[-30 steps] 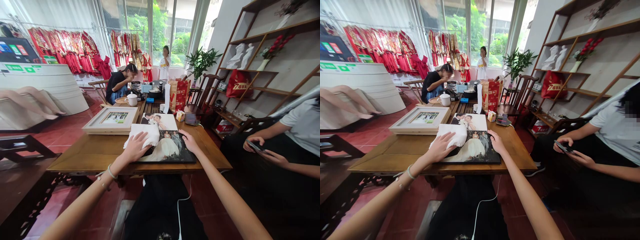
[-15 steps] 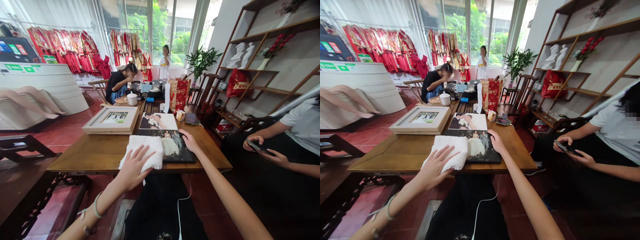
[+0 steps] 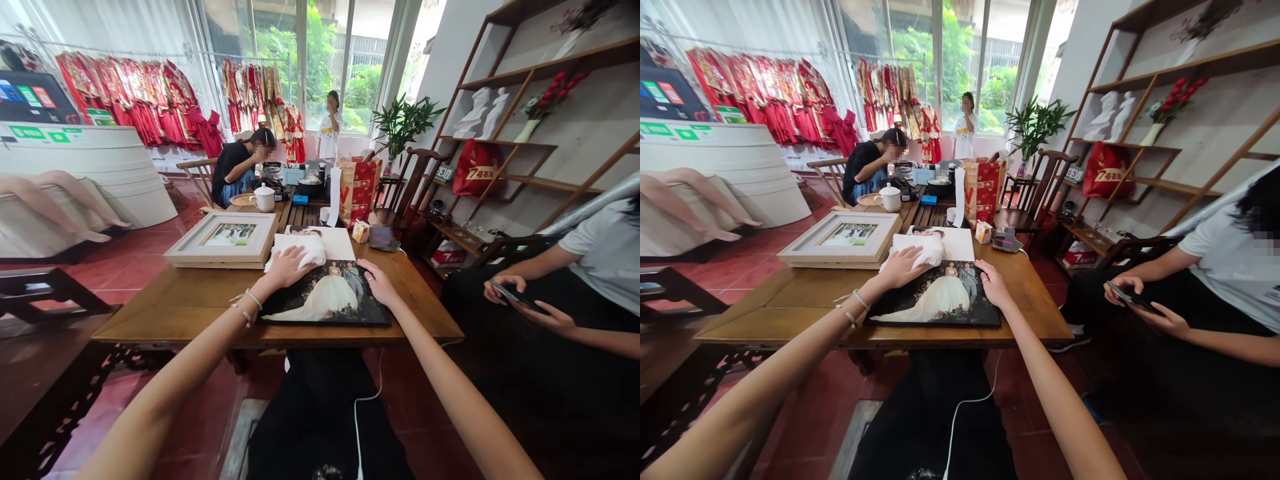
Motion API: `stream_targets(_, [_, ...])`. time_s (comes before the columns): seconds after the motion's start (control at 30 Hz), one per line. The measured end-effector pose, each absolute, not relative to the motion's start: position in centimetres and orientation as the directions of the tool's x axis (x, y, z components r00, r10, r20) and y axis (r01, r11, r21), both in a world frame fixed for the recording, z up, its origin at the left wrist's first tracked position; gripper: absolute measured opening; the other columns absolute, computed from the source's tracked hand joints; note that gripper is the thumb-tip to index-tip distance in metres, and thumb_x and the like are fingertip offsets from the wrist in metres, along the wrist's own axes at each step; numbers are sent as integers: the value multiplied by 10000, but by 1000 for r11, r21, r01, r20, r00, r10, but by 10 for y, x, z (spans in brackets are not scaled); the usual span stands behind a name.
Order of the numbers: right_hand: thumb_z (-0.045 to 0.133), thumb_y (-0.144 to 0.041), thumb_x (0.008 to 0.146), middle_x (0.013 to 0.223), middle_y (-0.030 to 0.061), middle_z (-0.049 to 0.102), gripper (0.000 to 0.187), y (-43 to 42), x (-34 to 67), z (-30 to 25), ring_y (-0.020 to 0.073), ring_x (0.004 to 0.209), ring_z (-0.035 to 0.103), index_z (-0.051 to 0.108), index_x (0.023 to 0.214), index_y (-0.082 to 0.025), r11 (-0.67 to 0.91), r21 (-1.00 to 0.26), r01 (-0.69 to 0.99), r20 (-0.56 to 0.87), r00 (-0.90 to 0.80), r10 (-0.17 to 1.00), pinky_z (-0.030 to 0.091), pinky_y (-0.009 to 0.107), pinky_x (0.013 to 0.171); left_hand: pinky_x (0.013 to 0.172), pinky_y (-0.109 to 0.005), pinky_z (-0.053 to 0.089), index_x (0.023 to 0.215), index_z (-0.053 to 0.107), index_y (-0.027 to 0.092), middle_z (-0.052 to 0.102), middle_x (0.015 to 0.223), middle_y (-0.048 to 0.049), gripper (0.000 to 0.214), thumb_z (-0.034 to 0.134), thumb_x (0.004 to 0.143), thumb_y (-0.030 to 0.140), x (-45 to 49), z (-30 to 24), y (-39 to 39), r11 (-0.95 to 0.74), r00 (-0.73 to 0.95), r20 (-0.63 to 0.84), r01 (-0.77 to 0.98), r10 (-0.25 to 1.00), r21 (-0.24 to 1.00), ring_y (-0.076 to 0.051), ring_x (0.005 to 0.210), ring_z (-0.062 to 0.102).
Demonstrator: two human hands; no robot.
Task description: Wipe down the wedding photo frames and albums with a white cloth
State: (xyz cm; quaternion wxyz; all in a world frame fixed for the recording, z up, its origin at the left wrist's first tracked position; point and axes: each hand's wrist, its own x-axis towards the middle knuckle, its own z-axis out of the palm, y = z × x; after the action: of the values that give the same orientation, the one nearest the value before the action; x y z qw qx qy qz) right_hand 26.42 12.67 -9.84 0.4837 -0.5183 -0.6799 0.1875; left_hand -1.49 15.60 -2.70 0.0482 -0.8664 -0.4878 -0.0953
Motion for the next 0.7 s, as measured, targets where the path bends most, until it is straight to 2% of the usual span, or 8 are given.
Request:
stream_targets(0.2, [414, -158, 797, 1283, 49, 574, 408, 125, 263, -96, 189, 1246, 469, 633, 1136, -221, 379, -778, 501, 441, 6, 898, 254, 420, 1121, 1003, -513, 311, 1299, 481, 246, 359, 1451, -79, 468, 318, 932, 486, -16, -31, 138, -497, 486, 241, 867, 840, -14, -300, 1324, 294])
stream_targets(0.37, [429, -164, 795, 1285, 35, 574, 410, 123, 262, -94, 189, 1249, 467, 629, 1146, -234, 388, -788, 477, 437, -9, 899, 263, 419, 1115, 999, -525, 306, 1368, 389, 294, 341, 1461, -76, 483, 367, 919, 470, -27, -29, 83, -525, 517, 243, 850, 821, -37, -305, 1333, 282])
stream_targets(0.53, [429, -146, 790, 1270, 19, 586, 412, 123, 260, -93, 182, 1242, 473, 637, 1132, -246, 389, -790, 475, 441, -2, 898, 270, 420, 1112, 1015, -572, 257, 1400, 325, 328, 285, 1488, -71, 523, 417, 897, 441, -29, -29, 20, -579, 563, 206, 815, 800, 19, -317, 1352, 240])
stream_targets(0.7, [425, -155, 797, 1286, 41, 573, 410, 121, 258, -91, 192, 1248, 469, 631, 1144, -228, 375, -789, 486, 423, -13, 906, 270, 422, 1112, 1015, -595, 232, 1412, 287, 351, 262, 1497, -64, 595, 484, 856, 424, -22, -30, -15, -603, 580, 220, 796, 784, 52, -342, 1352, 225])
